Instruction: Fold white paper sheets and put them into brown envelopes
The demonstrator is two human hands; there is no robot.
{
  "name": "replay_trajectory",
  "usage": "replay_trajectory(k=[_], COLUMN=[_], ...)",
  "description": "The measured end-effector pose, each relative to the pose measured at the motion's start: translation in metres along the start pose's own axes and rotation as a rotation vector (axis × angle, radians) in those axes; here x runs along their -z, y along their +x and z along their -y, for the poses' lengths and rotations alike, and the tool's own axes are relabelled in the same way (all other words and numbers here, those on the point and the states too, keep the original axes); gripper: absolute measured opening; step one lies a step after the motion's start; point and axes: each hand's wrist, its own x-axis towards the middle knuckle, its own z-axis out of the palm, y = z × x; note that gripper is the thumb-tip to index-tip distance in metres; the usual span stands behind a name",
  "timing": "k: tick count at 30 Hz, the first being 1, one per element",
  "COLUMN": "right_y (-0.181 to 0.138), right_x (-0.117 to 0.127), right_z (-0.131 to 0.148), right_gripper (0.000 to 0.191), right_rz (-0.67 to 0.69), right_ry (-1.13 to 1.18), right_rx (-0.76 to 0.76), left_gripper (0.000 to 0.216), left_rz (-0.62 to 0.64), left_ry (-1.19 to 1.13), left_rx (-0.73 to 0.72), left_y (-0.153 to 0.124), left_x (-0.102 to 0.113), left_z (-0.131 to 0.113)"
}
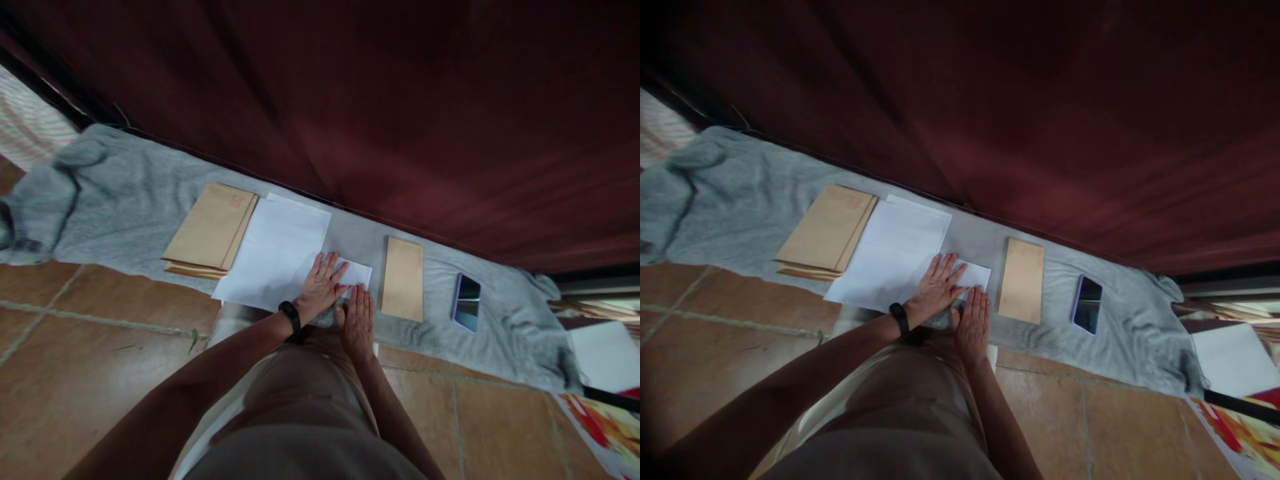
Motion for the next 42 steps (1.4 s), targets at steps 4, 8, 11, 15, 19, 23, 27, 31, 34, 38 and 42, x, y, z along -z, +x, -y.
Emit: replay_trajectory(k=[4,8,11,15,19,23,27,31,34,38,42], right_y=[-0.003,-0.003,-0.003,-0.002,-0.001,-0.001,-0.003,0.003,0.021,0.048,0.058], right_x=[0.001,0.001,0.002,0.003,0.003,0.004,0.004,0.004,0.004,0.0,-0.009], right_z=[-0.002,-0.002,-0.001,-0.001,0.0,0.0,-0.002,-0.002,-0.002,-0.004,-0.007], right_gripper=[0.07,0.069,0.07,0.071,0.071,0.072,0.07,0.064,0.058,0.053,0.056], right_rz=[-0.003,-0.011,-0.002,0.001,-0.009,0.005,0.024,0.01,0.011,0.05,0.038], right_ry=[-0.005,-0.012,-0.016,-0.022,-0.024,-0.003,0.009,0.03,0.058,0.043,-0.004], right_rx=[-0.01,-0.001,-0.007,-0.012,-0.009,-0.017,-0.017,-0.029,-0.022,-0.007,-0.056], left_gripper=[0.066,0.065,0.064,0.063,0.059,0.057,0.063,0.066,0.067,0.069,0.062], left_rz=[0.012,0.019,0.01,-0.009,-0.01,0.031,0.063,0.064,0.051,0.05,0.064], left_ry=[-0.004,-0.003,-0.008,0.011,0.042,0.018,0.028,0.022,0.015,0.017,0.024], left_rx=[0.023,0.023,0.03,0.012,-0.073,-0.189,-0.187,-0.186,-0.172,-0.178,-0.172], left_y=[0.001,-0.001,-0.008,-0.023,-0.042,-0.061,-0.073,-0.076,-0.075,-0.076,-0.074], left_x=[0.002,0.003,0.003,0.006,0.013,0.014,0.011,0.011,0.009,0.006,0.009], left_z=[-0.002,-0.001,0.003,0.011,0.013,0.01,0.012,0.016,0.015,0.014,0.013])
